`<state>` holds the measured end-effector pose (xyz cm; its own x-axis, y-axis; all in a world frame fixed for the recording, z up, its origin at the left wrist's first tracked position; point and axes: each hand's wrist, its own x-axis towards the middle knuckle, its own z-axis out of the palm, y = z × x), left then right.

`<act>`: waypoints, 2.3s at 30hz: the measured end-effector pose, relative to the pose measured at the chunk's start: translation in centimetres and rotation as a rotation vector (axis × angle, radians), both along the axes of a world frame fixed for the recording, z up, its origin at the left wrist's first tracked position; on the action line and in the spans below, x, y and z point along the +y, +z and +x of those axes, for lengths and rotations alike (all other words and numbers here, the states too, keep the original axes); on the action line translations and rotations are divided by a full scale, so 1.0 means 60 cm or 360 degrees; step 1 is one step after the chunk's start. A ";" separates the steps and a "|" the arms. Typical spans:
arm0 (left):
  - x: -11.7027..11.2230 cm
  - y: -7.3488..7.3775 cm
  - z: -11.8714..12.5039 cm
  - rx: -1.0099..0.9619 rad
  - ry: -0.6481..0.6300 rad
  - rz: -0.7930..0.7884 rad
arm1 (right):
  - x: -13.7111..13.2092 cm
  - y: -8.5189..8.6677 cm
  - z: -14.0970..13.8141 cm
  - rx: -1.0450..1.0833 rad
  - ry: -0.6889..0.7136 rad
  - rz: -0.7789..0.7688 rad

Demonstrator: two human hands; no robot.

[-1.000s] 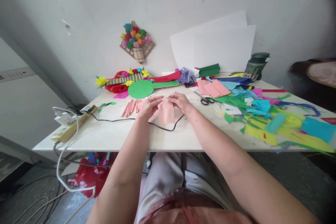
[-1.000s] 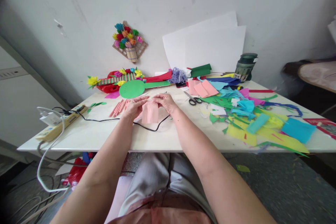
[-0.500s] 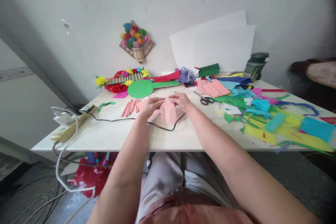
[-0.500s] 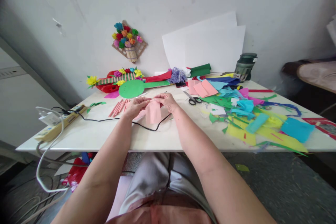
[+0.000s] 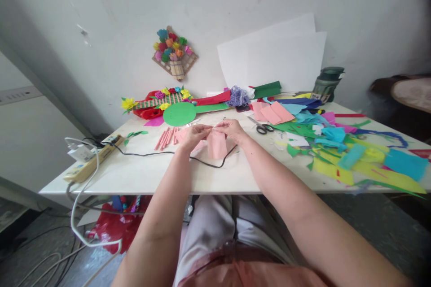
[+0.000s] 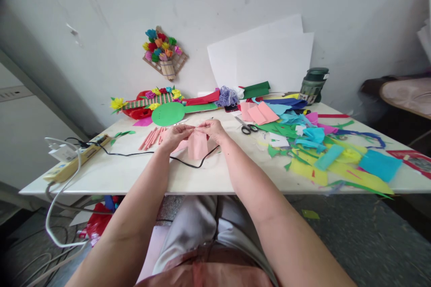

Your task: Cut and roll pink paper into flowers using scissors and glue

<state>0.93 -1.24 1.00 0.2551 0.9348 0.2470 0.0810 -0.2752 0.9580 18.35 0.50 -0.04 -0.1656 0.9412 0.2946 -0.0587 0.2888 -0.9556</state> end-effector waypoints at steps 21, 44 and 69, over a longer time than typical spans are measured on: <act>0.002 -0.001 -0.008 -0.0317 -0.0033 -0.0124 | 0.003 0.002 0.009 0.0172 0.0202 -0.0023; 0.003 -0.004 -0.004 -0.0300 -0.0050 -0.0139 | -0.006 0.011 0.004 0.0164 0.0110 -0.0082; -0.001 -0.001 -0.005 -0.0416 -0.0056 -0.0175 | -0.010 0.019 0.009 0.0132 0.0178 -0.0069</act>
<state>0.64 -1.29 0.95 0.2291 0.9513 0.2061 -0.1806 -0.1665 0.9694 18.88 -0.12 1.10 -0.2470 0.9304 0.2710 -0.1675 0.2344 -0.9576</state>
